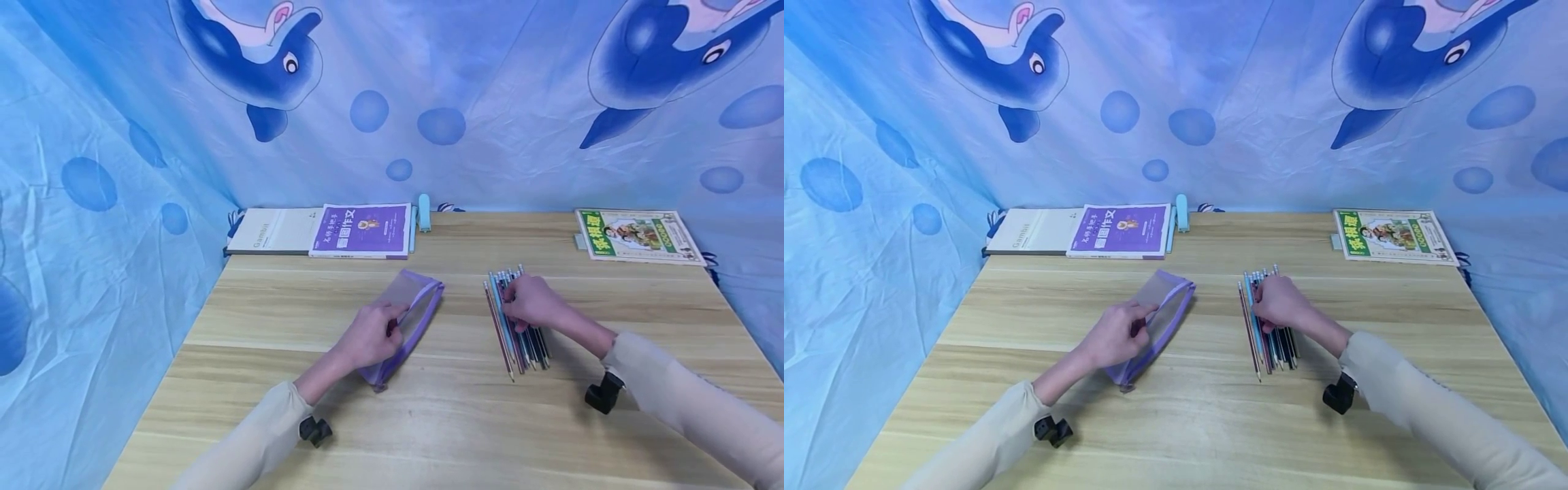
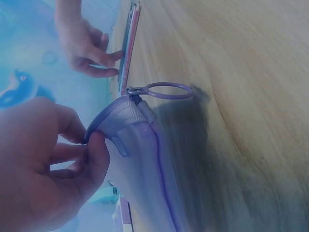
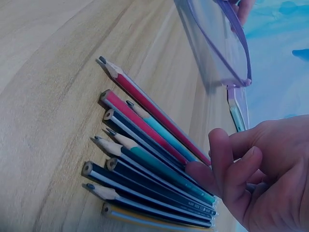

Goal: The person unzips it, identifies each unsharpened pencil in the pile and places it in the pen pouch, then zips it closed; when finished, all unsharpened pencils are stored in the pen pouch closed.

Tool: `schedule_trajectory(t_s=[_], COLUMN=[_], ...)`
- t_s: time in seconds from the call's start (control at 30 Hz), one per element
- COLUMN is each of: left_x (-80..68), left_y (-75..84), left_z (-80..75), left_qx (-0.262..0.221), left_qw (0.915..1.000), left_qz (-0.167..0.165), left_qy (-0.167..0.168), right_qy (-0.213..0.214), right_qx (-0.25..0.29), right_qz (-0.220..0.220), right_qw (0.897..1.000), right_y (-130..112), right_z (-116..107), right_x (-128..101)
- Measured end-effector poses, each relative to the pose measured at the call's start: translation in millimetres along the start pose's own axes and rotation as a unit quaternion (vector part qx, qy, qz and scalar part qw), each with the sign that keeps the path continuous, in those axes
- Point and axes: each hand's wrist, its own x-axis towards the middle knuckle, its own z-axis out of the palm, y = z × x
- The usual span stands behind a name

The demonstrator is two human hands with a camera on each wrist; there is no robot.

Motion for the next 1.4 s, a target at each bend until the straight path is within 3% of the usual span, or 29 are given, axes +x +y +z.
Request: schedule_trajectory(t_s=[0.63,0.83,1.13,1.4], left_x=[0.5,2.6,6.2,10.1], left_y=[3.9,4.5,5.0,5.4], left_z=[5.6,7.1,9.1,11.3], left_qx=[-0.004,-0.001,-0.006,-0.022], left_qw=[1.0,0.9999,0.9998,0.9995], left_qz=[-0.001,-0.009,-0.02,-0.017], left_qy=[0.002,0.005,0.005,0.018], right_qy=[0.003,0.023,0.008,-0.007], right_qx=[-0.095,-0.106,-0.132,-0.081], right_qz=[0.01,-0.002,-0.018,-0.024], right_qw=[0.995,0.994,0.991,0.996], right_y=[-11,-11,-12,-15], right_z=[12,14,17,3], right_x=[9,14,20,18])
